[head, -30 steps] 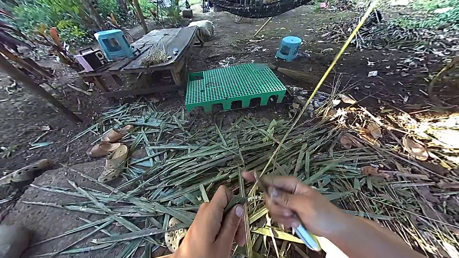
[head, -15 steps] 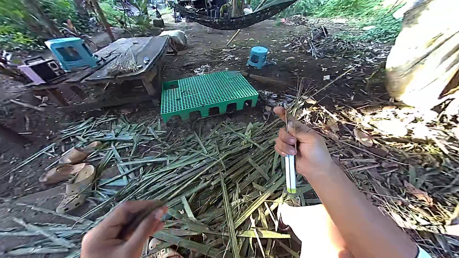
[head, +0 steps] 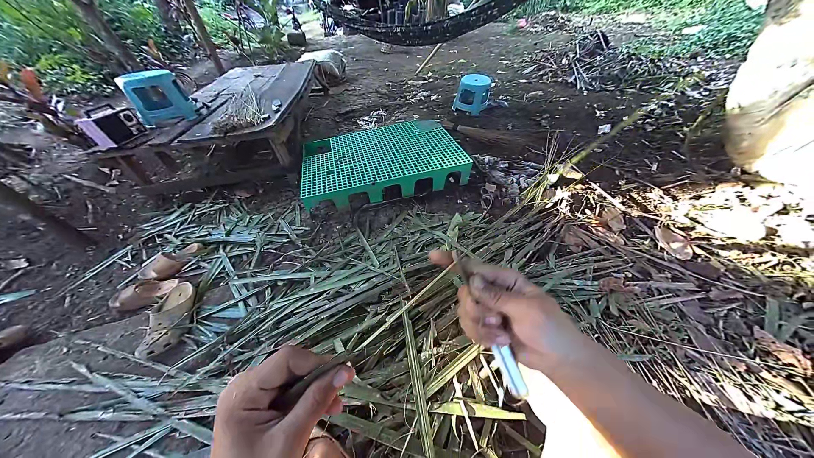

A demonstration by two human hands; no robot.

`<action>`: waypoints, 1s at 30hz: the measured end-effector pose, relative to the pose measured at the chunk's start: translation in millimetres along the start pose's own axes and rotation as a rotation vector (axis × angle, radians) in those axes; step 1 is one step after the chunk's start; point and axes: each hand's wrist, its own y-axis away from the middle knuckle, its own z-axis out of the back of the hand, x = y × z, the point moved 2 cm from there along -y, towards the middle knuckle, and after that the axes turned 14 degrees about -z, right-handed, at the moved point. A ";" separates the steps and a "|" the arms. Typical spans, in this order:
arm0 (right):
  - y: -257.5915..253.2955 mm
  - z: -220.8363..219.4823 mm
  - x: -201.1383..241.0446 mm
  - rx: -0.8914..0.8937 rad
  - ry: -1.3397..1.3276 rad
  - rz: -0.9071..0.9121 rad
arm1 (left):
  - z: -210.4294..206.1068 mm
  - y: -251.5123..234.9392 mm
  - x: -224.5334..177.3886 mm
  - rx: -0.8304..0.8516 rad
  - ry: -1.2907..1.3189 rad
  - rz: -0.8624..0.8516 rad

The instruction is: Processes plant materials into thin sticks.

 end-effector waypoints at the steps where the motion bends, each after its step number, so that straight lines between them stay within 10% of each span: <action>1: 0.4 8.3 6.9 -0.053 -0.008 0.030 | 2.0 0.4 -0.3 0.001 0.003 0.002; 10: 3.9 65.5 50.2 -0.472 -0.119 0.245 | 49.8 4.9 19.7 -0.136 -0.028 -0.034; 18: -3.2 36.9 26.0 -0.390 -0.127 0.216 | 40.6 -4.8 33.0 -0.527 0.380 -0.056; 30: -0.3 -14.2 -20.2 -0.029 -0.107 -0.004 | -37.6 -11.1 27.4 -0.168 0.337 -0.208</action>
